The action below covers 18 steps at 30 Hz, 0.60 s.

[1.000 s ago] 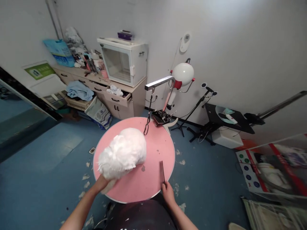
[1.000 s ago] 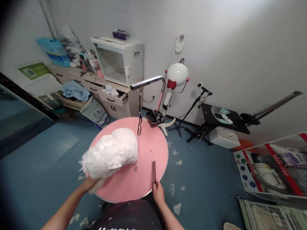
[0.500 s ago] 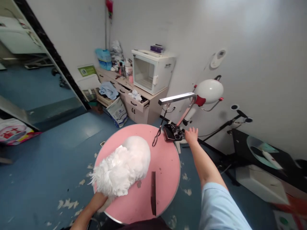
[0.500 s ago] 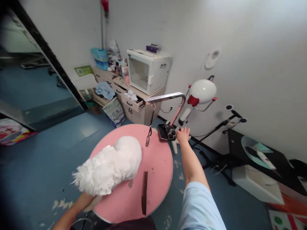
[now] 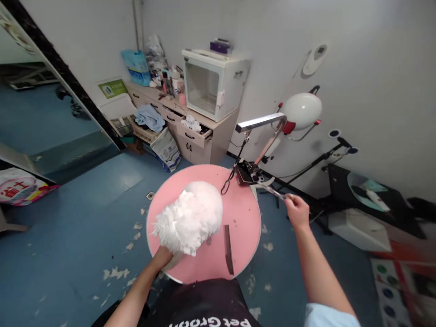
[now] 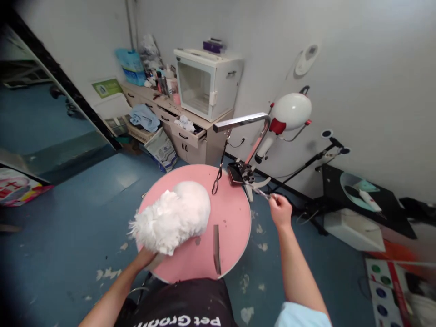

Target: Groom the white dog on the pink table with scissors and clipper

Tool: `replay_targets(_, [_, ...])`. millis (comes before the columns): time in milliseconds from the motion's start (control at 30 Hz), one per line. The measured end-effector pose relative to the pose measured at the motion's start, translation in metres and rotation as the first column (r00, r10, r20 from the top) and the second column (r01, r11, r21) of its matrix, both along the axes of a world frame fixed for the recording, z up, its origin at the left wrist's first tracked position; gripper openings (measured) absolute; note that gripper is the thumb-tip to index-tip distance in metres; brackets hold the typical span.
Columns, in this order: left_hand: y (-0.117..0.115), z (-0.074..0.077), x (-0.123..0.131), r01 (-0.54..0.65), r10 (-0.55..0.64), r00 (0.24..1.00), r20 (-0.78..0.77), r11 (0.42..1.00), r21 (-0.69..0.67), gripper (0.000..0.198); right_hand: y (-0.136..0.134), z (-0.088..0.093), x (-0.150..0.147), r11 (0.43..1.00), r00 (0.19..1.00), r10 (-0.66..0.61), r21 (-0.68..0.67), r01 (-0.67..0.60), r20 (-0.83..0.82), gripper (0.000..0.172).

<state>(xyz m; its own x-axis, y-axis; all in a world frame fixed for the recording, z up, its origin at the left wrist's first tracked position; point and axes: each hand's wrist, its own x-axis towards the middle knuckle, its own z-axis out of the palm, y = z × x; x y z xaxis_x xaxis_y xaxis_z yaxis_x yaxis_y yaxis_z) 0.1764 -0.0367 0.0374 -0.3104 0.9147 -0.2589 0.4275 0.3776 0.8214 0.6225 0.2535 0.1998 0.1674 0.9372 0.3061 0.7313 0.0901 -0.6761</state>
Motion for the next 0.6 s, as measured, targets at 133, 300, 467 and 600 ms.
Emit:
replay_targets(133, [0.009, 0.03, 0.0, 0.084, -0.087, 0.984, 0.158, 0.996, 0.022, 0.072, -0.159, -0.087, -0.026, 0.952, 0.897, -0.251, -0.263, 0.159, -0.364, 0.034])
replay_targets(300, [0.015, 0.061, -0.008, 0.251, -0.272, 0.924, 0.27, 0.962, 0.109, 0.074, -0.309, -0.165, -0.125, 0.859, 0.611, -0.393, -0.512, -0.023, -0.687, 0.023])
replay_targets(467, [0.021, 0.079, -0.015, 0.313, -0.343, 0.912, 0.227, 0.936, 0.158, 0.063, -0.363, -0.181, -0.197, 0.743, 0.498, -0.402, -0.592, -0.314, -0.769, 0.046])
replay_targets(600, [0.027, 0.088, -0.02, 0.319, -0.346, 0.919, 0.187, 0.934, 0.16, 0.063, -0.374, -0.175, -0.213, 0.539, 0.473, -0.372, -0.601, -0.59, -0.799, 0.037])
